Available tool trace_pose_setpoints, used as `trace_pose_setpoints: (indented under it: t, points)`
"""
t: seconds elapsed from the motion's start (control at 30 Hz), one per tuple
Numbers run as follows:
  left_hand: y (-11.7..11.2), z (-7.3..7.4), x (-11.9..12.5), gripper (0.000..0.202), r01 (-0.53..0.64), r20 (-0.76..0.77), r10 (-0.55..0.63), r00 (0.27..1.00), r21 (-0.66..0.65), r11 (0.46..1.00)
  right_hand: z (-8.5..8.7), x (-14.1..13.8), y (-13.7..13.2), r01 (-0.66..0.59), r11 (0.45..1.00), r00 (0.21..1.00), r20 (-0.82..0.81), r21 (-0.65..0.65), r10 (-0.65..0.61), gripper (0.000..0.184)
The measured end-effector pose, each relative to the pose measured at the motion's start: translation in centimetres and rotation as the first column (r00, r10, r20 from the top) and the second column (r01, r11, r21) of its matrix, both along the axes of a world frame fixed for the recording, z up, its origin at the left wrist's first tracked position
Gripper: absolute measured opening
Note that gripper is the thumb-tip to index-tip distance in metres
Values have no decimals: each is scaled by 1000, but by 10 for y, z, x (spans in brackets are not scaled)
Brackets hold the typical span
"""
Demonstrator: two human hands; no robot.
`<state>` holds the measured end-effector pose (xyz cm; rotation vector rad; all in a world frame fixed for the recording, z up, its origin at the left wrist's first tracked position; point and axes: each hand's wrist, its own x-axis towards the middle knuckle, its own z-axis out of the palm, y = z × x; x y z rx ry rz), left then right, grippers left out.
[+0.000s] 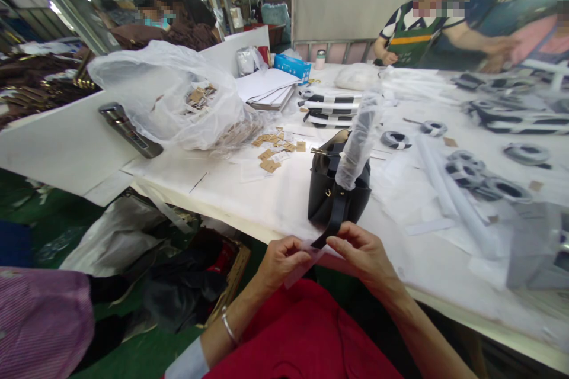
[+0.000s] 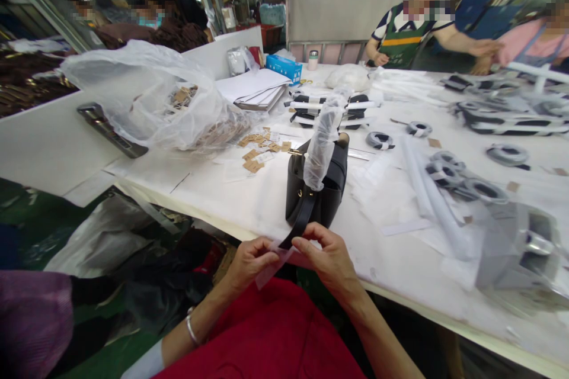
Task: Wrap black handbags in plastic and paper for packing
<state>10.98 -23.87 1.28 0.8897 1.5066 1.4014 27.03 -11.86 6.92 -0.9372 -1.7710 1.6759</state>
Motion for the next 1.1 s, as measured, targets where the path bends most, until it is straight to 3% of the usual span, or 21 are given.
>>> trace_pose_setpoints:
  t: [0.23, 0.37, 0.47, 0.67, 0.87, 1.1]
  points:
    - [13, 8, 15, 20, -18, 60, 15, 998, 41, 999, 0, 0, 3, 3, 998, 998, 68, 66, -8, 29]
    - [26, 12, 26, 24, -47, 102, 41, 994, 57, 997, -2, 8, 9, 113, 992, 994, 8, -58, -113, 44]
    - [40, 19, 30, 26, -113, 85, 106, 991, 91, 989, -3, 18, 15, 203, 970, 979, 7, -133, -204, 52]
    - [73, 41, 27, 26, -267, 6, 270, 963, 174, 948, -5, 29, 25, 278, 953, 960, 66, -119, -272, 55]
    - [92, 52, 30, 28, -318, 62, 312, 948, 195, 928, 10, 6, 32, 212, 968, 977, 34, -133, -209, 53]
    - [90, 45, 32, 29, -268, 194, 231, 953, 193, 944, 17, -20, 36, 189, 977, 981, 64, -102, -184, 53]
